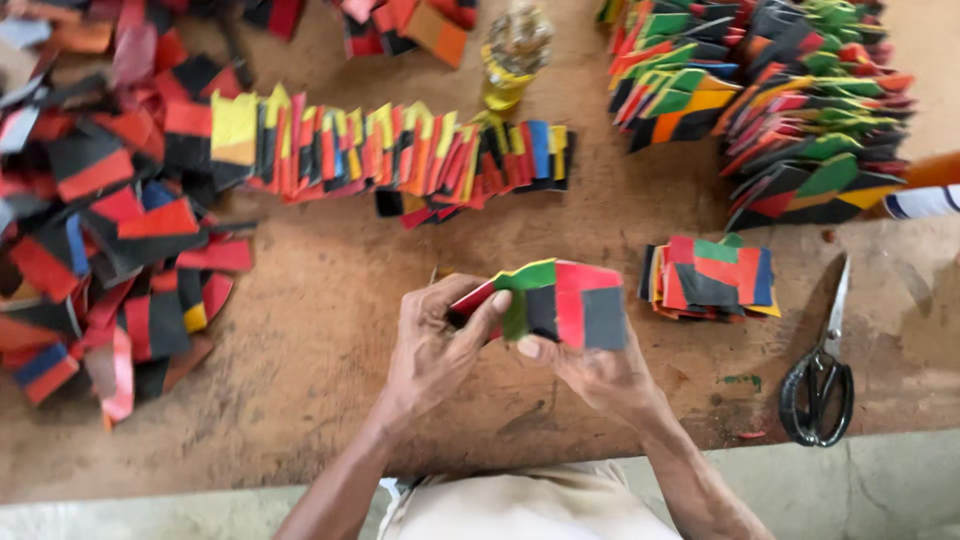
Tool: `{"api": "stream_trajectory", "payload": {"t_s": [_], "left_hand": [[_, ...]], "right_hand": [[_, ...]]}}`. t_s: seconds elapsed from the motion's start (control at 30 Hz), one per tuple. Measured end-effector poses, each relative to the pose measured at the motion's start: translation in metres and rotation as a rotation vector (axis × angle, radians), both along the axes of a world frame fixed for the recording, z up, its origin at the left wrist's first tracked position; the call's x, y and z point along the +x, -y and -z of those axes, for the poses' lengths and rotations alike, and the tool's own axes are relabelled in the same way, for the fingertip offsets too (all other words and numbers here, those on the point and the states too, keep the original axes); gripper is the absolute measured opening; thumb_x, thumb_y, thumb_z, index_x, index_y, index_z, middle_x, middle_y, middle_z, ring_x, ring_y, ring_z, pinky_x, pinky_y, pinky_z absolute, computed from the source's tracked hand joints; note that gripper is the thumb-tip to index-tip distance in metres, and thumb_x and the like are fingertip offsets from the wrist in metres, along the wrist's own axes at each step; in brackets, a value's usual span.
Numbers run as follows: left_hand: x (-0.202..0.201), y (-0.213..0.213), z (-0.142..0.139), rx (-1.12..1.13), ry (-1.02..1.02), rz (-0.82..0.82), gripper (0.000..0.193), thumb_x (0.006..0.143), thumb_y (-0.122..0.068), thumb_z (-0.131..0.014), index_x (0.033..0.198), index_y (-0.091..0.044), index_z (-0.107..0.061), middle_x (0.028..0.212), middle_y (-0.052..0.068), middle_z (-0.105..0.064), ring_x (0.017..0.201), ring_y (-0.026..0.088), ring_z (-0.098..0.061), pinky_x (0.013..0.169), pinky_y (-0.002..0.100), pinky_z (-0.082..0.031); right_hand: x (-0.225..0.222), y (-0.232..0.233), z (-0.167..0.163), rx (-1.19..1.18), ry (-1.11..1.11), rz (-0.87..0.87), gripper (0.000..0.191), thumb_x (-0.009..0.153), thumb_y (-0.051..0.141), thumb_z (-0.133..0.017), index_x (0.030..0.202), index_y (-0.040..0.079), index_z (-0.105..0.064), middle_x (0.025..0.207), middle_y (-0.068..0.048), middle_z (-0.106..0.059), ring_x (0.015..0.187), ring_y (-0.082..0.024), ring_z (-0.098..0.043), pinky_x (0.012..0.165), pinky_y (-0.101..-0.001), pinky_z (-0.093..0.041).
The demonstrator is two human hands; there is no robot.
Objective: The person sits at a wooden workbench and assembles small colorful foam pieces into patchwork panels, aligning pieces edge to edge by hand and stacking the finished panels with other completed stacks on the table. Loose foam pieces are picked one at a time from piles around the work area.
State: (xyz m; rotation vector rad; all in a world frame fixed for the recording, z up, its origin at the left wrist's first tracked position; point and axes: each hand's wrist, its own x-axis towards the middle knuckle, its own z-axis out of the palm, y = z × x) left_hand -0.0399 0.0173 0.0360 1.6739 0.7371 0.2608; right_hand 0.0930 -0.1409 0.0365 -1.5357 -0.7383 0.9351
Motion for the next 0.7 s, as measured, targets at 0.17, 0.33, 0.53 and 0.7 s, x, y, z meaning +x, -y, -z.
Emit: {"api": "stream_trajectory", "payload": {"t_s": [0.17,0.33,0.53,0.7], "left_hand": [[0.033,0.02,-0.009,-0.182,-0.057,0.118,0.028,0.09,-0.014,-0.078,0.114,-0.003,-0.071,0.083,0.004,-0.072,0.072,0.008,-0.064,0.064,0.027,-0.056],[0.082,0.048,-0.009,-0.274,0.2,0.187,0.046,0.089,-0.006,-0.077,0.13,-0.003,-0.058,0.101,0.006,-0.073,0.092,0.009,-0.068,0.082,0.026,-0.059],[0.134,0.072,-0.003,-0.428,0.239,0.258,0.041,0.092,-0.006,-0.074,0.129,-0.001,-0.059,0.108,0.007,-0.073,0.102,0.011,-0.07,0.091,0.027,-0.058],[0.156,0.079,0.003,-0.612,0.186,0.28,0.034,0.095,-0.009,-0.075,0.125,0.002,-0.063,0.109,0.009,-0.073,0.104,0.014,-0.068,0.097,0.03,-0.056]], "right_hand": [[0.035,0.051,-0.004,-0.032,-0.09,0.332,0.038,0.094,0.006,-0.072,0.129,0.001,-0.061,0.111,-0.007,-0.07,0.092,-0.009,-0.068,0.076,-0.0262,-0.061],[0.072,0.105,-0.004,-0.068,0.077,0.568,0.046,0.089,0.006,-0.075,0.131,0.003,-0.057,0.107,-0.008,-0.07,0.082,-0.009,-0.066,0.063,-0.0238,-0.057],[0.113,0.149,-0.009,-0.047,0.158,0.688,0.04,0.093,0.007,-0.074,0.13,0.001,-0.06,0.105,-0.007,-0.07,0.082,-0.009,-0.066,0.064,-0.0235,-0.056],[0.127,0.169,-0.007,0.027,-0.067,0.668,0.033,0.094,0.005,-0.071,0.127,0.0,-0.064,0.101,-0.008,-0.071,0.078,-0.01,-0.065,0.062,-0.0246,-0.054]]}}
